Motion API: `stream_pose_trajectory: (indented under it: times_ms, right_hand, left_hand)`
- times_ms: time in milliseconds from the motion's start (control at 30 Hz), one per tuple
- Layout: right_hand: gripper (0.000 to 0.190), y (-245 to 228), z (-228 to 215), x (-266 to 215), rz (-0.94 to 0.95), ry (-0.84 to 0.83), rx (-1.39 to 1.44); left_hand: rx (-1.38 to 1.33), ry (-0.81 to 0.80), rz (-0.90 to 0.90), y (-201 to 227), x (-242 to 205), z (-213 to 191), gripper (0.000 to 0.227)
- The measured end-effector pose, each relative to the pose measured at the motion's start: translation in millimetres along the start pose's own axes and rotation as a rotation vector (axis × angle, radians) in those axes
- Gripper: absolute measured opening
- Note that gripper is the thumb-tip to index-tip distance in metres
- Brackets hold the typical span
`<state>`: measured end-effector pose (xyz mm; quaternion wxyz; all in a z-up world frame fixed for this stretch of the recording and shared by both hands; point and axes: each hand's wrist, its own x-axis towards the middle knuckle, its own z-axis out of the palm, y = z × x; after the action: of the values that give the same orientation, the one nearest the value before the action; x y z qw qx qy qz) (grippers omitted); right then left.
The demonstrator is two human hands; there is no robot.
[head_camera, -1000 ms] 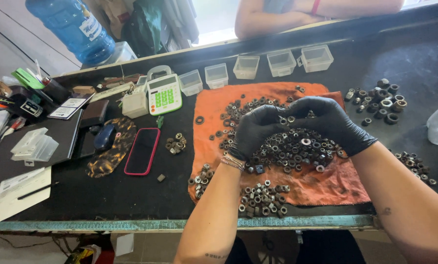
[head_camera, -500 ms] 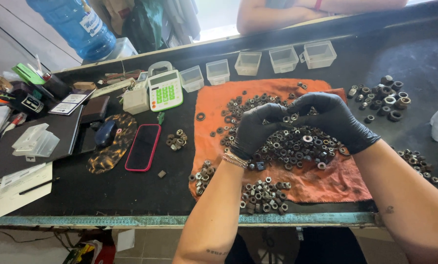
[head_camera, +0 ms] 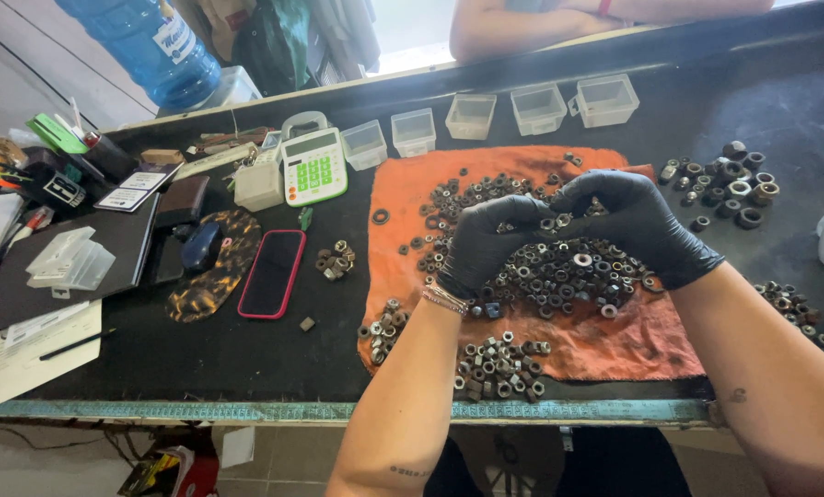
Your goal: The person wearing black gloves sorts small metal parts on an orange cloth, picking up items and moving them into separate piles on the table. The hands repeatedly sift through the pile, separating pieces by type or size.
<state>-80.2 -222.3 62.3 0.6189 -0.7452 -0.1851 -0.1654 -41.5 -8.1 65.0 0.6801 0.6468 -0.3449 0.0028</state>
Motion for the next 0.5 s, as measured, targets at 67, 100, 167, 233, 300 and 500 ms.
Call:
stream_pose_trajectory:
  times_ms: [67,100,167,233,300,500]
  right_hand:
    - [0.038,-7,1,1,0.011,0.002,-0.058]
    - [0.037,-9,3,0,0.020,0.006,-0.118]
    - [0.033,5,-6,-3,-0.013,-0.043,-0.214]
    - [0.029,16,-11,-2,-0.070,-0.102,-0.315]
    - [0.044,23,-14,-9,-0.046,-0.071,-0.206]
    - [0.029,-31,8,-12,-0.034,-0.180,-0.252]
  left_hand:
    - [0.021,0.008,0.010,2,2,-2,0.031]
    - [0.041,0.012,0.023,2,1,-5,0.032]
    - [0.066,-0.017,0.093,-12,-2,-7,0.032]
    - [0.096,-0.037,0.181,-23,0,-12,0.032]
    - [0.141,-0.062,0.247,-32,2,-12,0.027]
    - [0.186,0.296,0.194,-23,10,-31,0.025]
